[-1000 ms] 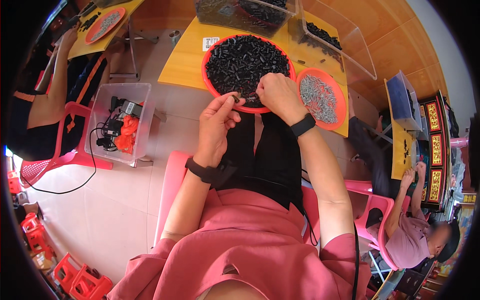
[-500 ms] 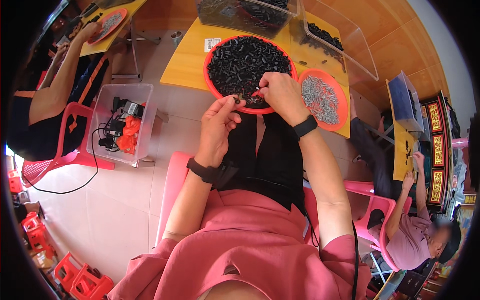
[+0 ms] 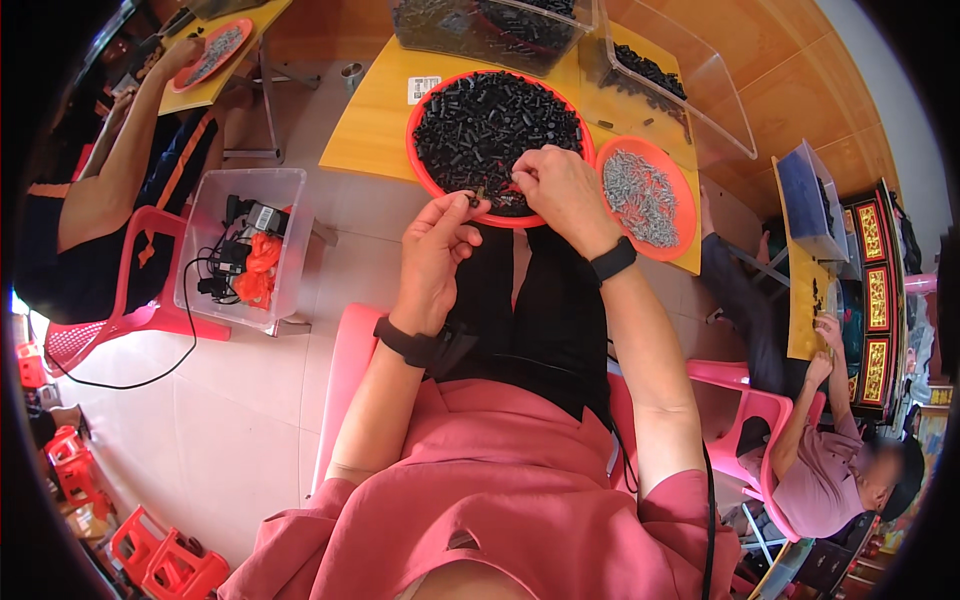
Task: Assembling small plastic components by hand at a workbench.
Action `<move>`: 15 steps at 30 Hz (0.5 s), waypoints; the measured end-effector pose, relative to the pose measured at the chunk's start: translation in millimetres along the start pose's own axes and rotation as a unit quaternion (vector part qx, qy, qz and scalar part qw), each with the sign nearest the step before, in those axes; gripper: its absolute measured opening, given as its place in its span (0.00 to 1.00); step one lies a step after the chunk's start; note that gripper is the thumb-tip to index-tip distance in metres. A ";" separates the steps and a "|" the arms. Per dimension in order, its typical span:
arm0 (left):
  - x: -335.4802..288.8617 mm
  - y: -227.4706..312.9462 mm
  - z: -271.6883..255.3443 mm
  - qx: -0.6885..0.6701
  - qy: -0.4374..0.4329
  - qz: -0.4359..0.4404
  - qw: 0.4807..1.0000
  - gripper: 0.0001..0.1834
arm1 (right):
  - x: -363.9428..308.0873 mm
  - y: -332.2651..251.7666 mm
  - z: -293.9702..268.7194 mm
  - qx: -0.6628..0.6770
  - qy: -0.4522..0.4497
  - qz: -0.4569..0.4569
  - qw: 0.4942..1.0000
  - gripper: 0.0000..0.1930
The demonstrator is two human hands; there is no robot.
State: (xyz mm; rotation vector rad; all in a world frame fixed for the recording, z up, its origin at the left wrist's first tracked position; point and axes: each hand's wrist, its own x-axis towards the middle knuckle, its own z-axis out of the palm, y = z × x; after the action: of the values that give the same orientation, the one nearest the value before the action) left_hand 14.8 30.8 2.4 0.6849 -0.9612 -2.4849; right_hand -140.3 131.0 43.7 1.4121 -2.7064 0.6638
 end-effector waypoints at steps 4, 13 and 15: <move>0.0 1.6 -3.9 -0.033 -0.011 -0.027 0.999 0.09 | -16.5 -20.2 -8.4 0.222 0.055 -0.004 0.973 0.07; -4.6 3.4 1.3 -0.147 -0.064 -0.128 0.979 0.09 | -50.7 -48.3 13.1 0.378 0.149 0.017 0.914 0.06; -6.2 2.1 3.9 -0.149 -0.057 -0.130 0.979 0.09 | -53.1 -49.6 15.5 0.386 0.170 0.012 0.907 0.06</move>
State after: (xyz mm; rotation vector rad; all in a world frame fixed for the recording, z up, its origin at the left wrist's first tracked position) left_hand 17.9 34.5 8.2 0.6076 -0.5430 -2.8436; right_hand -67.0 141.7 36.5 1.1693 -2.2532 1.9252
